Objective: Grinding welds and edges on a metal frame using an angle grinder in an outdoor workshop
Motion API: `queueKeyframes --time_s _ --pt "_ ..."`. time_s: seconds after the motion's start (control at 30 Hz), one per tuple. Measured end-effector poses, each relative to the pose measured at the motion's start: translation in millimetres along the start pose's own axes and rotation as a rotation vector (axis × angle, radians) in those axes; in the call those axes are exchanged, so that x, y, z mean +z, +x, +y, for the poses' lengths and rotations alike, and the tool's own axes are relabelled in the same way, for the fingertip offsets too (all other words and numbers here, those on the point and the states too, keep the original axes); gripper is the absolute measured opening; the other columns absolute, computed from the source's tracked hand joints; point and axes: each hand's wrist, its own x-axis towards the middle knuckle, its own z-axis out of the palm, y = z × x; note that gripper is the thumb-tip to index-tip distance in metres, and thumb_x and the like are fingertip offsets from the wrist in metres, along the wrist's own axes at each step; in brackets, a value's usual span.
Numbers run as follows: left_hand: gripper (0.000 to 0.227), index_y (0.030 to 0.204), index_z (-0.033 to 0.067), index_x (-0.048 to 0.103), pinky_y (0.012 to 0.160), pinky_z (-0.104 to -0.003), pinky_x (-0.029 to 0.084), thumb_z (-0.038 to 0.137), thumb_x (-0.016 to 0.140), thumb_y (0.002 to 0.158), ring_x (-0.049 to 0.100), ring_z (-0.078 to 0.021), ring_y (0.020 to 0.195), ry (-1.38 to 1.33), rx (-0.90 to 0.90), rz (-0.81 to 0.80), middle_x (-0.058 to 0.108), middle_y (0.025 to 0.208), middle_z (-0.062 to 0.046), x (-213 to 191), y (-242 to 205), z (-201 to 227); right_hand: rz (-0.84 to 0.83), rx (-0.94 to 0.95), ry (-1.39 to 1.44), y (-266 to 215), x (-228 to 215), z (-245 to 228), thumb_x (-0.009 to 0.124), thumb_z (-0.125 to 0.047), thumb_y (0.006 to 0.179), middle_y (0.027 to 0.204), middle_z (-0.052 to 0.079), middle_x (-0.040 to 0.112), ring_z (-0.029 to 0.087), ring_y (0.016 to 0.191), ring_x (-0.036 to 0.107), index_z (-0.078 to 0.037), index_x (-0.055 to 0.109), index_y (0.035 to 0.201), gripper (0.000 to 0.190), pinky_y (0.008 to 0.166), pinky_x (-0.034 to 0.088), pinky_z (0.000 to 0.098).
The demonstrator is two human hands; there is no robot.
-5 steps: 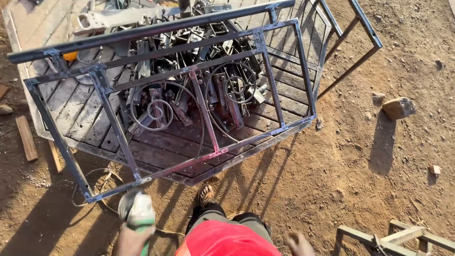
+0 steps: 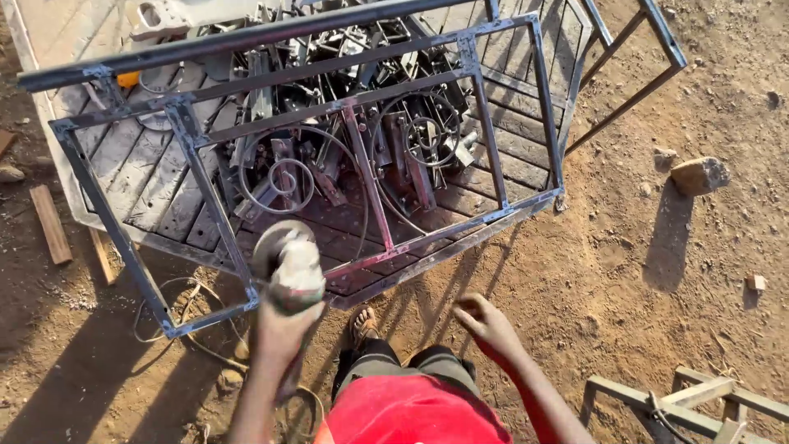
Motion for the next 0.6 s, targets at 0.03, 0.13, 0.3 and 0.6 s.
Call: queueKeyframes --time_s 0.03,0.13,0.3,0.6 --pt "0.100 0.148 0.0169 0.050 0.116 -0.055 0.040 0.040 0.095 0.062 0.057 -0.0393 0.134 -0.054 0.083 -0.027 0.063 0.139 -0.018 -3 -30 58 -0.115 -0.114 0.101 -3 12 -60 0.074 -0.022 0.093 0.121 0.026 0.072 0.044 0.116 0.070 -0.006 0.063 0.133 0.044 0.100 0.055 0.0551" --pt "0.080 0.140 -0.0020 0.054 0.117 -0.053 0.037 0.019 0.092 0.073 0.054 -0.0403 0.135 -0.388 0.440 -0.022 0.061 0.135 -0.031 56 -30 131 -0.458 -0.207 0.362 2 52 -139 0.086 -0.017 0.083 0.147 0.032 0.049 0.051 0.139 0.046 -0.010 0.031 0.159 0.094 0.115 0.038 0.0616" --pt "0.051 0.115 0.0213 0.068 0.107 -0.049 0.046 0.062 0.070 0.086 0.063 -0.0279 0.123 -0.161 0.406 -0.227 0.067 0.121 -0.005 76 -40 162 0.032 -0.233 0.761 14 43 -167 0.086 -0.022 0.072 0.095 0.008 0.059 0.022 0.087 0.062 -0.008 0.058 0.113 0.052 0.074 0.053 0.0349" --pt "0.088 0.156 0.0297 0.038 0.106 -0.047 0.046 0.050 0.073 0.078 0.056 -0.0342 0.130 0.105 0.524 -0.699 0.051 0.149 -0.012 164 -89 173 0.053 0.003 1.402 45 -71 -65 0.071 -0.033 0.087 0.100 0.021 0.072 0.034 0.079 0.072 -0.004 0.067 0.114 0.040 0.070 0.061 0.0491"
